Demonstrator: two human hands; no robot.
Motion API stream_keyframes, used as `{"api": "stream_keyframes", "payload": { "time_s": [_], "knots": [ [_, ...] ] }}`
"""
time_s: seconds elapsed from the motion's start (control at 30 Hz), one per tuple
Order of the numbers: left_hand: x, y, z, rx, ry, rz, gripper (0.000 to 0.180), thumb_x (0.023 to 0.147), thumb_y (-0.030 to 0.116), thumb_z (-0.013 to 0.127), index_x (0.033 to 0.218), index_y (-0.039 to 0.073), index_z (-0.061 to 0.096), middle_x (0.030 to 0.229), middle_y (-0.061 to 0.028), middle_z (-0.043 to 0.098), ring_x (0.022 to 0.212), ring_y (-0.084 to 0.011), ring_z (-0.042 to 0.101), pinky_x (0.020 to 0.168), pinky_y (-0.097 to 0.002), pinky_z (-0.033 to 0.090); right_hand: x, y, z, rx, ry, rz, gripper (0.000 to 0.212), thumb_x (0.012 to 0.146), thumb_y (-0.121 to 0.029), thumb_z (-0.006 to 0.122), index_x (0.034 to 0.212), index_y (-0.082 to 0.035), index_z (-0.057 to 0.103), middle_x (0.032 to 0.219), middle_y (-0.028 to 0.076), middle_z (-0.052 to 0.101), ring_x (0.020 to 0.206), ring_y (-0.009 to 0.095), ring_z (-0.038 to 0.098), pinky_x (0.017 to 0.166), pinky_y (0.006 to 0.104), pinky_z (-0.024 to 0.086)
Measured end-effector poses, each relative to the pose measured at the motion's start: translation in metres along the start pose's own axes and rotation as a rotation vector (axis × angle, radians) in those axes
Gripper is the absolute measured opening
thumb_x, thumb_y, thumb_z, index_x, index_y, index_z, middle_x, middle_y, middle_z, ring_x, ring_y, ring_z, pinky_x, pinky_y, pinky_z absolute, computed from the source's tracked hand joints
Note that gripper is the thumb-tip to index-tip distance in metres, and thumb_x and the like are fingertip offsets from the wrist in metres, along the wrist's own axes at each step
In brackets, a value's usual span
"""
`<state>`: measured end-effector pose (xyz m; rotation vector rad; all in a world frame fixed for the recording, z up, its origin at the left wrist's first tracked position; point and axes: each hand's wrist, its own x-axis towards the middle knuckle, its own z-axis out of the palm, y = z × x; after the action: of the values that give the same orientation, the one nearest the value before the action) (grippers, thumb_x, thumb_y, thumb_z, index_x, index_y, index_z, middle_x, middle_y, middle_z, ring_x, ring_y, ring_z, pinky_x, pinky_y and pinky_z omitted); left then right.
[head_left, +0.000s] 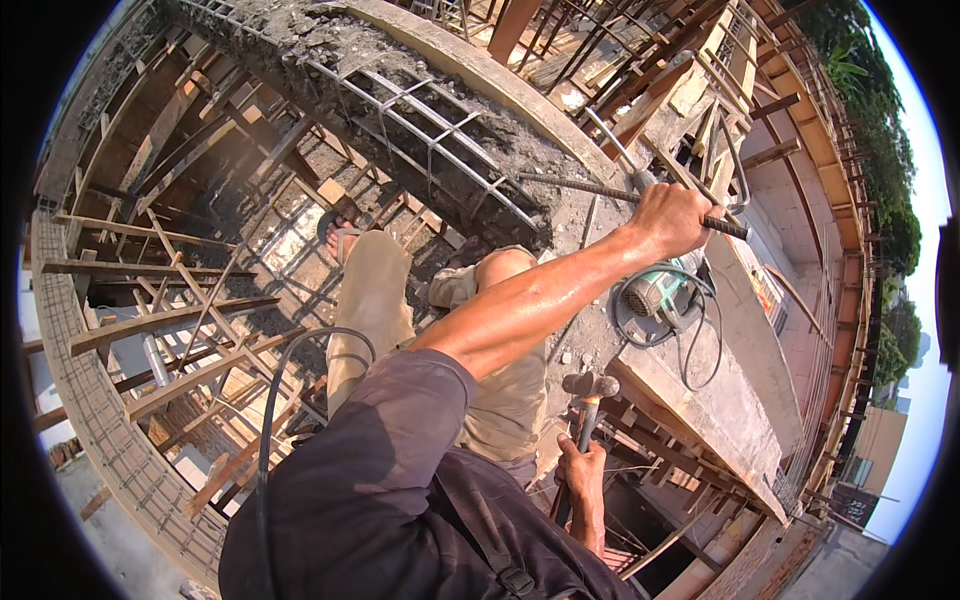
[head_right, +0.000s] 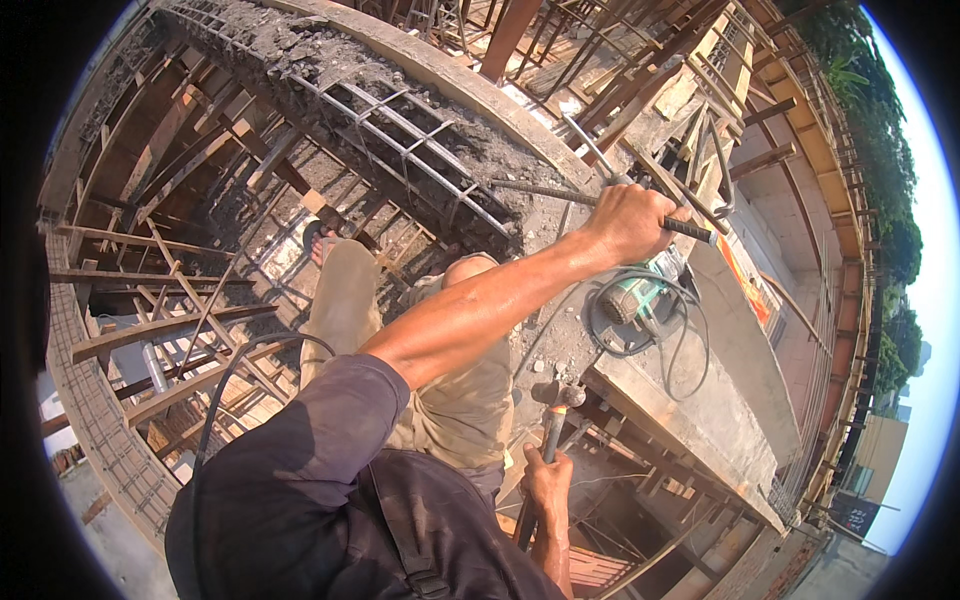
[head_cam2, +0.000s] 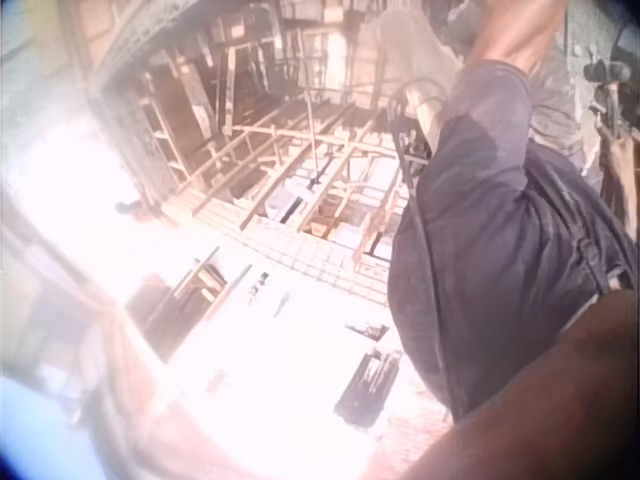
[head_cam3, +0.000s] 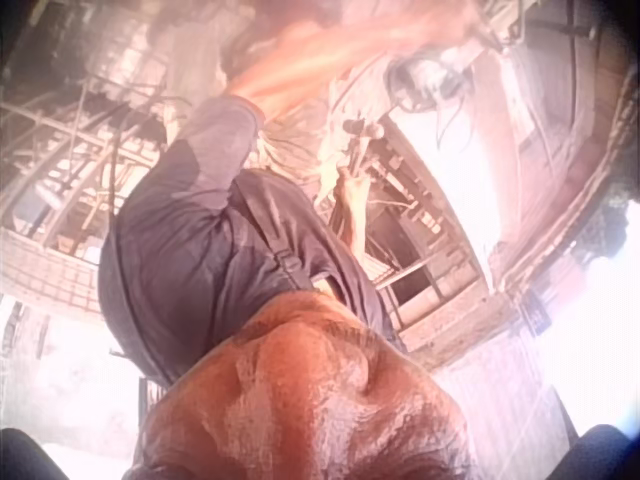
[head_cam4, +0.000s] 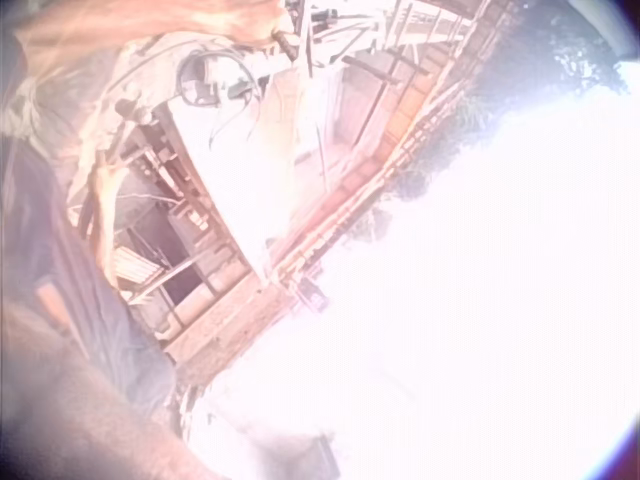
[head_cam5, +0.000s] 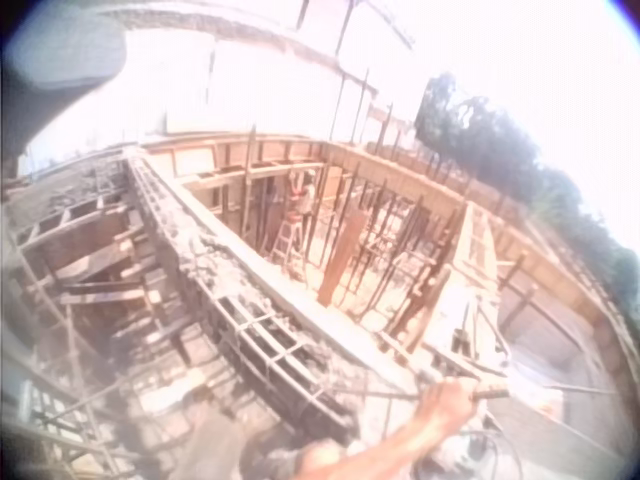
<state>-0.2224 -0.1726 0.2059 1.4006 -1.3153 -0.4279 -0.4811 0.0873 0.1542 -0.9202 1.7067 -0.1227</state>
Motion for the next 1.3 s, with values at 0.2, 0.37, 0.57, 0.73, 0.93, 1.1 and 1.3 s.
{"api": "stream_keyframes", "payload": {
  "time_s": [0.2, 0.37, 0.57, 0.73, 0.93, 1.1, 1.3],
  "knots": [
    [0.09, -0.046, 0.034, 0.123, -0.11, -0.132, 0.025, 0.081, 0.028, 0.064, 0.084, 0.007, 0.077, 0.083, -0.021, 0.072, 0.082, -0.0393, 0.072, 0.079, -0.0499, 0.055, 0.015, -0.002, -0.002, -0.036, -0.044, 0.002, 0.025, 0.091, -0.018, 0.07, 0.078, -0.007, 0.051, 0.056, -0.003, 0.045, 0.041, 0.008, 0.04, 0.038, 0.0279, 0.03],
    [0.064, 0.004, 0.032, 0.024, 0.022, -0.023, 0.024, 0.083, 0.03, 0.069, 0.085, 0.008, 0.077, 0.073, -0.0181, 0.071, 0.073, -0.0345, 0.072, 0.07, -0.0445, 0.057, 0.031, 0.028, -0.012, -0.052, 0.103, -0.089, 0.023, 0.091, -0.019, 0.07, 0.081, -0.007, 0.054, 0.056, -0.003, 0.045, 0.041, 0.008, 0.04, 0.038, 0.0274, 0.03],
    [-0.052, 0.082, -0.037, -0.24, 0.19, 0.443, 0.026, 0.083, 0.023, 0.075, 0.066, 0.007, 0.064, 0.055, -0.0122, 0.061, 0.05, -0.0307, 0.064, 0.049, -0.0401, 0.05, 0.017, -0.002, -0.003, 0.039, 0.021, 0.019, 0.027, 0.094, -0.019, 0.068, 0.079, -0.009, 0.048, 0.056, -0.004, 0.04, 0.041, 0.008, 0.037, 0.038, 0.0278, 0.031],
    [-0.058, 0.074, -0.044, -0.271, 0.19, 0.419, 0.024, 0.081, 0.021, 0.075, 0.066, 0.007, 0.061, 0.055, -0.0126, 0.06, 0.052, -0.0308, 0.064, 0.049, -0.0402, 0.049, 0.002, -0.005, 0.0, 0.054, 0.059, -0.085, 0.027, 0.094, -0.02, 0.068, 0.079, -0.01, 0.048, 0.055, -0.004, 0.039, 0.041, 0.008, 0.036, 0.038, 0.0272, 0.029],
    [-0.058, 0.068, -0.056, -0.235, 0.222, 0.496, 0.03, 0.093, 0.026, 0.065, 0.07, 0.007, 0.065, 0.053, -0.015, 0.057, 0.051, -0.0327, 0.062, 0.049, -0.0432, 0.046, -0.039, -0.044, 0.007, 0.118, 0.091, -0.231, 0.036, 0.095, -0.023, 0.069, 0.074, -0.013, 0.042, 0.054, -0.005, 0.038, 0.04, 0.008, 0.035, 0.038, 0.0279, 0.029],
    [-0.054, 0.035, -0.062, -0.174, 0.048, 0.299, 0.05, 0.097, 0.046, 0.057, 0.065, 0.008, 0.066, 0.059, -0.0176, 0.061, 0.06, -0.0383, 0.065, 0.059, -0.0477, 0.051, -0.063, -0.07, -0.003, 0.108, 0.135, -0.401, 0.037, 0.095, -0.026, 0.069, 0.075, -0.014, 0.041, 0.053, -0.004, 0.036, 0.037, 0.008, 0.035, 0.034, 0.028, 0.029],
    [-0.037, 0.047, -0.05, -0.144, 0.126, 0.199, 0.036, 0.09, 0.039, 0.062, 0.073, 0.009, 0.072, 0.063, -0.0182, 0.063, 0.066, -0.0394, 0.066, 0.064, -0.0462, 0.053, -0.132, -0.155, -0.035, 0.405, 0.302, -0.898, 0.032, 0.099, -0.021, 0.062, 0.074, -0.012, 0.046, 0.054, -0.007, 0.034, 0.04, 0.004, 0.03, 0.035, 0.0236, 0.025]
  ]
}}
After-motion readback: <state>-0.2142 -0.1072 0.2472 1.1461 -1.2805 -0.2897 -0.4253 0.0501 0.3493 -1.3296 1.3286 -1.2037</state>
